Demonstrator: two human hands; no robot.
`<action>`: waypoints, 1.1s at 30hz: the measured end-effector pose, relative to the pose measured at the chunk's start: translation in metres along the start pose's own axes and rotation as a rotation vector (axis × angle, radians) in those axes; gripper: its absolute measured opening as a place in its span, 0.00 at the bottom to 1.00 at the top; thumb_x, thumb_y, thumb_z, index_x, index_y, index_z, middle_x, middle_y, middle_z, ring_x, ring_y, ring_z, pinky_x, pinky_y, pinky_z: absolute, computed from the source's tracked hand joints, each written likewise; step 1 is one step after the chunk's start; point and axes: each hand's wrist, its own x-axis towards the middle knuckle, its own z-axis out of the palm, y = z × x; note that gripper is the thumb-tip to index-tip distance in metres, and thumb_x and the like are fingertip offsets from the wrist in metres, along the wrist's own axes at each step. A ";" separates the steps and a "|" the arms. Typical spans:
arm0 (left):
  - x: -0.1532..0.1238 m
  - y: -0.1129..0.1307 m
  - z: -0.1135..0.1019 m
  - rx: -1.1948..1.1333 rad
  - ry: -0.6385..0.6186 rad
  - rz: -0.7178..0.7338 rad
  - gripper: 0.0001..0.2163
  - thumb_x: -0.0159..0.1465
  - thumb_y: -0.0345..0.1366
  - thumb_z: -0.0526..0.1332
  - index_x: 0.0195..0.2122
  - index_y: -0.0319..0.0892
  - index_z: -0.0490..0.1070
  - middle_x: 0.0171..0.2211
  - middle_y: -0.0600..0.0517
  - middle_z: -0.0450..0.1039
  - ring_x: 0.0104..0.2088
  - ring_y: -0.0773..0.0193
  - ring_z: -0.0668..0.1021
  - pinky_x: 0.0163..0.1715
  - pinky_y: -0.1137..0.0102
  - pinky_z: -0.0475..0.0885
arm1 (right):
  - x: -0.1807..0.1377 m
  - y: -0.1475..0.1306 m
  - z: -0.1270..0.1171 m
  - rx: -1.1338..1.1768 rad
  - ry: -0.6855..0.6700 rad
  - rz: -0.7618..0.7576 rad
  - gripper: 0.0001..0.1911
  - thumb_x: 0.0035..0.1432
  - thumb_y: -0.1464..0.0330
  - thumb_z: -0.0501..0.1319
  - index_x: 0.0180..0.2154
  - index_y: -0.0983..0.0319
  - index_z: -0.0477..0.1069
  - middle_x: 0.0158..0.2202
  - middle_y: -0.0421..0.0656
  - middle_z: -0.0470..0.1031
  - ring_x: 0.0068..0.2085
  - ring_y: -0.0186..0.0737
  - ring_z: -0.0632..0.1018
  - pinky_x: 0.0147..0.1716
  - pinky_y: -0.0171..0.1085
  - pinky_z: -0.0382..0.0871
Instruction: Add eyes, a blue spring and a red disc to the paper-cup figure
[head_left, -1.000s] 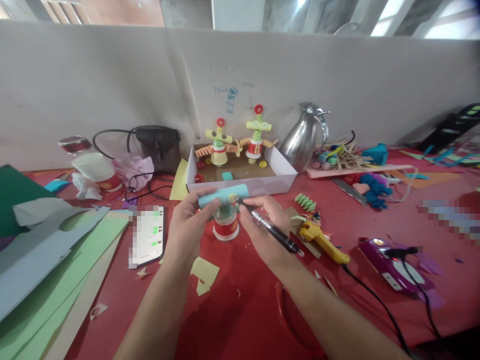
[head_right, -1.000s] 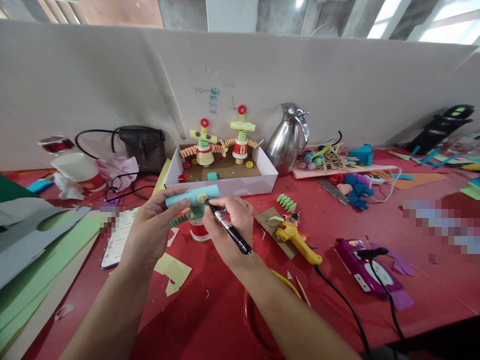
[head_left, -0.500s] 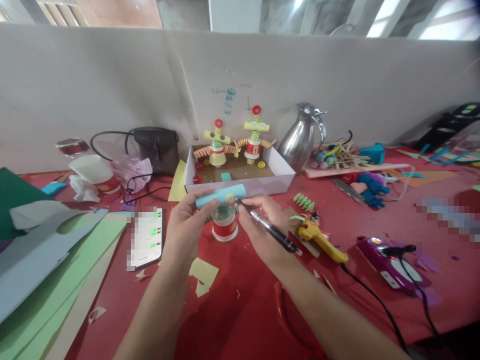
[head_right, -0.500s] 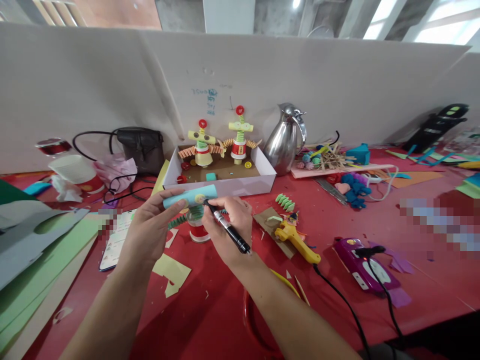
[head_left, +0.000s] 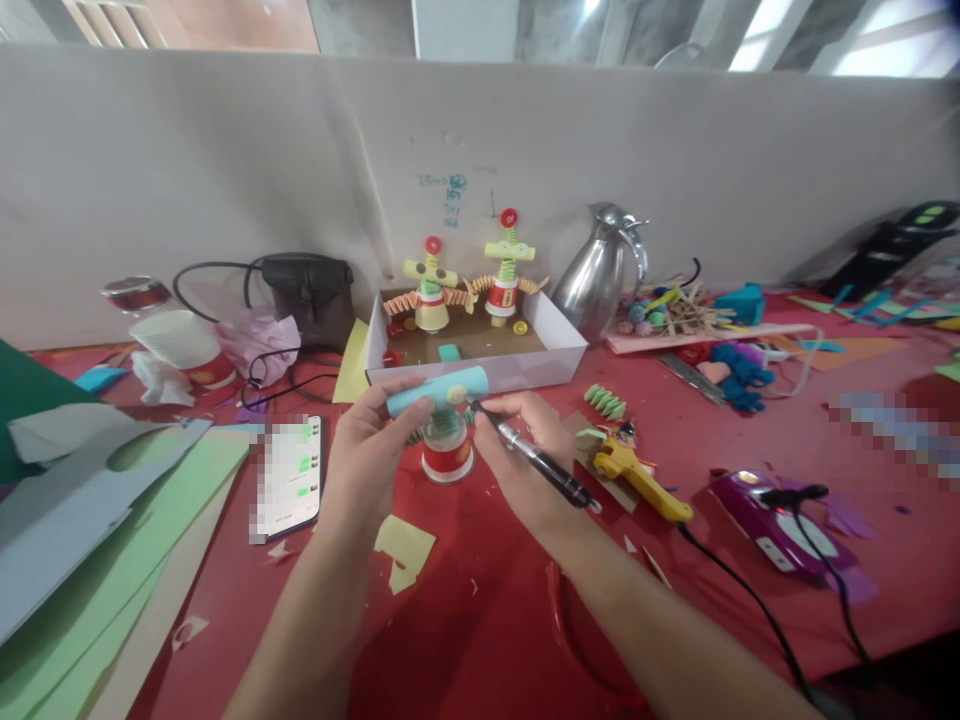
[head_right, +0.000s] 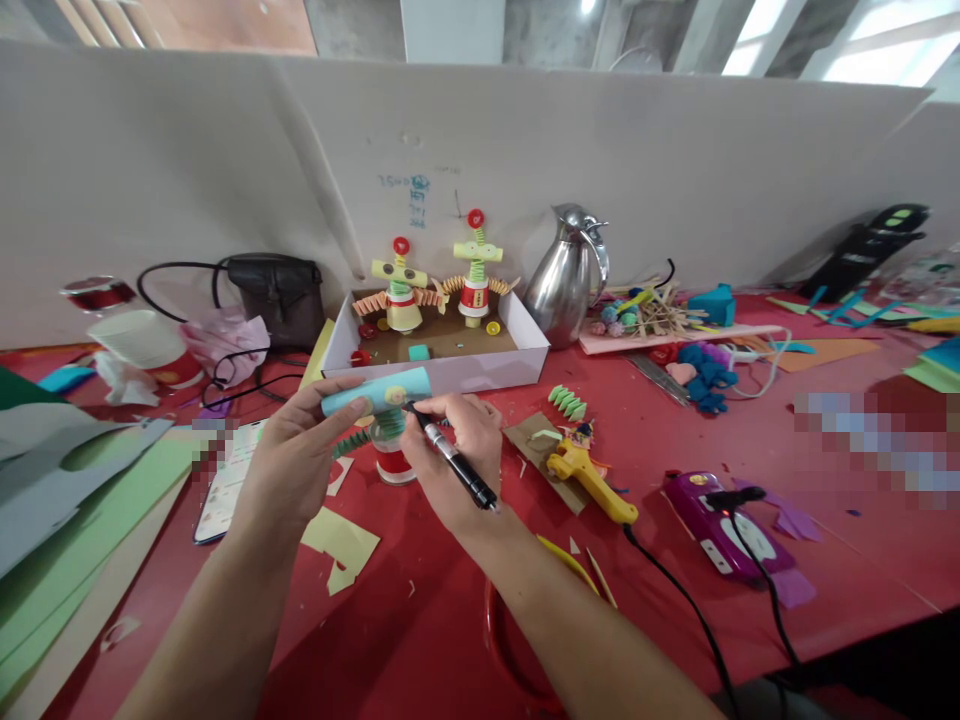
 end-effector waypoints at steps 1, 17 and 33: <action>0.000 0.000 0.000 -0.001 0.000 0.000 0.15 0.56 0.38 0.71 0.44 0.43 0.76 0.40 0.50 0.79 0.38 0.64 0.78 0.42 0.69 0.72 | 0.000 0.000 0.000 0.002 0.001 0.000 0.03 0.58 0.68 0.66 0.36 0.57 0.73 0.34 0.38 0.79 0.37 0.40 0.79 0.43 0.44 0.71; 0.000 0.000 0.000 0.005 0.003 -0.006 0.16 0.55 0.38 0.71 0.44 0.43 0.76 0.39 0.51 0.79 0.37 0.64 0.79 0.41 0.69 0.73 | 0.000 0.000 0.001 0.008 0.003 -0.009 0.03 0.57 0.69 0.66 0.35 0.57 0.74 0.33 0.38 0.79 0.37 0.40 0.79 0.42 0.44 0.70; 0.000 0.001 0.000 -0.002 0.001 -0.005 0.14 0.56 0.37 0.71 0.43 0.44 0.77 0.38 0.52 0.79 0.36 0.66 0.78 0.40 0.70 0.73 | -0.001 -0.002 0.000 0.007 -0.007 -0.023 0.03 0.56 0.70 0.66 0.35 0.58 0.74 0.34 0.39 0.80 0.38 0.41 0.79 0.43 0.45 0.69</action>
